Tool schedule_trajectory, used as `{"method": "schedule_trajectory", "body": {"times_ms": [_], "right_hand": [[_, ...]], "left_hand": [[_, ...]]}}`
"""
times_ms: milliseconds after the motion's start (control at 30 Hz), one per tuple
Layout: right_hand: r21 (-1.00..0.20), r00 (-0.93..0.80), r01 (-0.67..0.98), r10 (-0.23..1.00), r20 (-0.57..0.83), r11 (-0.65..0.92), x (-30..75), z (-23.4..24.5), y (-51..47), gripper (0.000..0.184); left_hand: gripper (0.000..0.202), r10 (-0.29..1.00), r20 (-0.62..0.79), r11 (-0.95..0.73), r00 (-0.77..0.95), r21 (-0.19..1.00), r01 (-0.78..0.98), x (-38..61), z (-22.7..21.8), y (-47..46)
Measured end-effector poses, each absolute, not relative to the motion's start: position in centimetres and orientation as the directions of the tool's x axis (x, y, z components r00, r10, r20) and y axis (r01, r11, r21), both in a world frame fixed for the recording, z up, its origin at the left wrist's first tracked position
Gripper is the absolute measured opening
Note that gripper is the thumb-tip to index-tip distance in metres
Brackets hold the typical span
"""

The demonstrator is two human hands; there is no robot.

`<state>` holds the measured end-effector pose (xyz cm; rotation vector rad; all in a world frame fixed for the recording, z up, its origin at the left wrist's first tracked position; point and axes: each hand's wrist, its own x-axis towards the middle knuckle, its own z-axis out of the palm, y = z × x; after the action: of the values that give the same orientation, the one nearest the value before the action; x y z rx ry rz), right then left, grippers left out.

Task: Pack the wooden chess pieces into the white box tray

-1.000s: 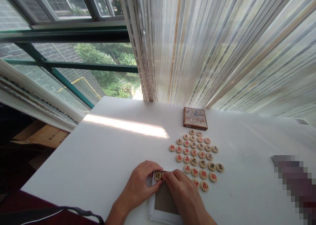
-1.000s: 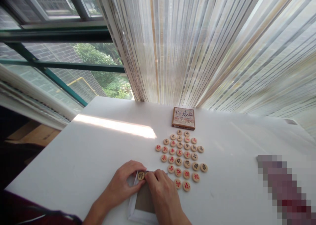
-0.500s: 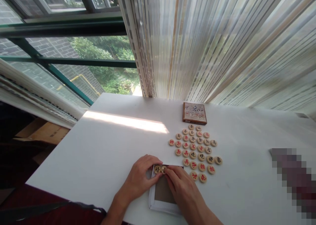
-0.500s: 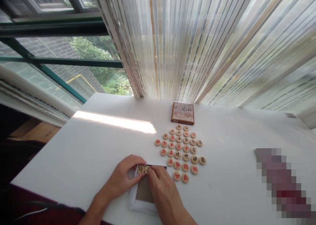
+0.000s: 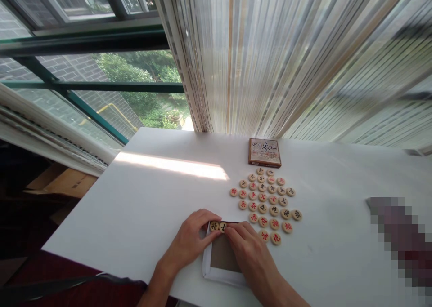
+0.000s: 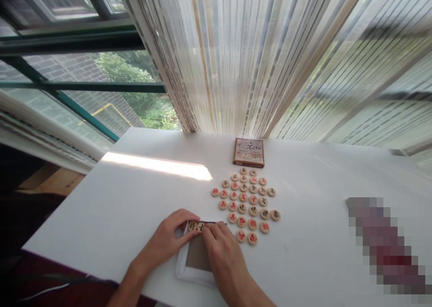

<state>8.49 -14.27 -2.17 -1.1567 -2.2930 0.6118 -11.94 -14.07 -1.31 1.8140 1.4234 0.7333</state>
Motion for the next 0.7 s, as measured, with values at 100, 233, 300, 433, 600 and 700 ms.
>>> {"method": "schedule_trajectory", "body": {"times_ms": [100,233,300,433,600,700], "right_hand": [[-0.558,-0.523,0.616,0.819,0.238,0.555,8.5,-2.2,-14.3,0.017],[-0.535,-0.53,0.628,0.814,0.237,0.565,8.4,-2.2,-14.2,0.018],[-0.53,-0.536,0.627,0.81,0.237,0.571,8.4,-2.1,-14.2,0.02],[-0.534,-0.556,0.595,0.787,0.266,0.601,8.5,-1.6,-14.1,0.025],[-0.569,-0.549,0.502,0.749,0.372,0.651,10.9,-0.7,-14.1,0.032],[-0.489,-0.495,0.528,0.719,0.488,0.695,15.0,-0.6,-13.2,0.033]], "left_hand": [[0.018,0.97,-0.037,-0.112,0.239,0.808,0.579,-12.1,-1.0,-14.0],[0.022,0.965,-0.039,-0.121,0.261,0.813,0.57,-12.2,-0.5,-13.8],[0.024,0.96,-0.018,-0.149,0.278,0.809,0.568,-12.1,-0.4,-13.7],[0.023,0.957,-0.013,-0.166,0.29,0.796,0.582,-11.9,-0.6,-13.6],[0.024,0.96,-0.024,-0.15,0.279,0.797,0.585,-12.0,-0.9,-13.5],[0.022,0.961,-0.036,-0.138,0.273,0.793,0.593,-12.1,-0.9,-13.5]]}}
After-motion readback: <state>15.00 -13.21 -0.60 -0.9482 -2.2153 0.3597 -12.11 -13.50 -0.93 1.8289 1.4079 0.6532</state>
